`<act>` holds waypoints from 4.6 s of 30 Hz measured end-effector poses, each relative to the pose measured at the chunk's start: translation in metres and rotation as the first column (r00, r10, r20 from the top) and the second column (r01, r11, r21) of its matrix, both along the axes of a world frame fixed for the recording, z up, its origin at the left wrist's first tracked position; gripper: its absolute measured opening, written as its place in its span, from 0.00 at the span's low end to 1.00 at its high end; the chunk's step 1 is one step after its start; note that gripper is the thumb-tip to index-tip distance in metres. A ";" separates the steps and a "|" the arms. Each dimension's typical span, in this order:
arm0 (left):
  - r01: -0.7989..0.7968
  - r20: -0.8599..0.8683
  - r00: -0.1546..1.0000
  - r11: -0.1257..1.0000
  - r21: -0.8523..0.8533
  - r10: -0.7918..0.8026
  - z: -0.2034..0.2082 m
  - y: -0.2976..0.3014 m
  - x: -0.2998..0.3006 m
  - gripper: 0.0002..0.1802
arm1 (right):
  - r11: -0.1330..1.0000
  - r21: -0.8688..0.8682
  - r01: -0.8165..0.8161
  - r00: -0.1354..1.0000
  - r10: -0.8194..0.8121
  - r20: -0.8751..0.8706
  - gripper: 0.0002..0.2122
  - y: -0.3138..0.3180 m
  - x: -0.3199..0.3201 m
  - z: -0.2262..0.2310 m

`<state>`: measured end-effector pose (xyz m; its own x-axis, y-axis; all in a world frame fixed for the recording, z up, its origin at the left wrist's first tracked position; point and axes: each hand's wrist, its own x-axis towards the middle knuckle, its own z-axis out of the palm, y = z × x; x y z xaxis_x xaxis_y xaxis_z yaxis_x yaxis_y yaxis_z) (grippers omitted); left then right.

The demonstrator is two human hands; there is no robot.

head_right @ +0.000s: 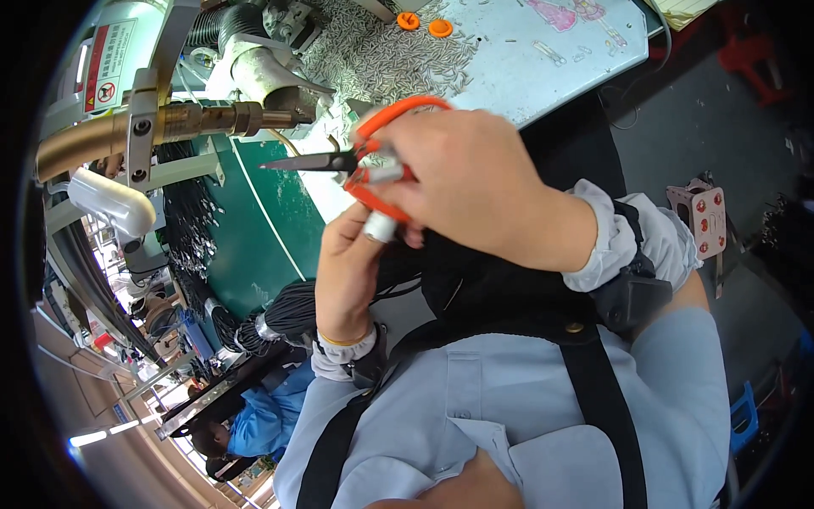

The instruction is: Assembling and processing components of wire harnesses using a cutting tool and an industrial machine.

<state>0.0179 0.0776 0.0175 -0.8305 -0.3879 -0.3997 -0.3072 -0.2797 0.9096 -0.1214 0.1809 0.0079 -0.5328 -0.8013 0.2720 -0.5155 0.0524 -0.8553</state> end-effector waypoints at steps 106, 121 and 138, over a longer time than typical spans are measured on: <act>-0.262 -0.091 0.961 0.965 0.000 0.261 -0.004 -0.052 -0.037 0.04 | 1.000 -0.022 -0.015 0.909 0.023 0.415 0.09 -0.040 -0.015 -0.020; -0.204 -0.077 0.974 0.974 0.098 0.211 0.002 -0.048 -0.032 0.05 | 0.998 0.008 -0.056 0.814 0.042 0.580 0.07 -0.032 -0.015 -0.015; -0.126 -0.356 0.014 -0.351 -0.928 0.934 -0.045 -0.081 0.186 0.37 | 0.712 0.176 -0.679 0.733 0.648 0.205 0.07 0.012 0.066 0.021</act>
<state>0.2042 -0.0030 -0.0270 0.4336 -0.6632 0.6101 -0.8713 -0.1358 0.4716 -0.0556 0.1932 0.0288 0.1451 -0.9893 0.0114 -0.3865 -0.0673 -0.9198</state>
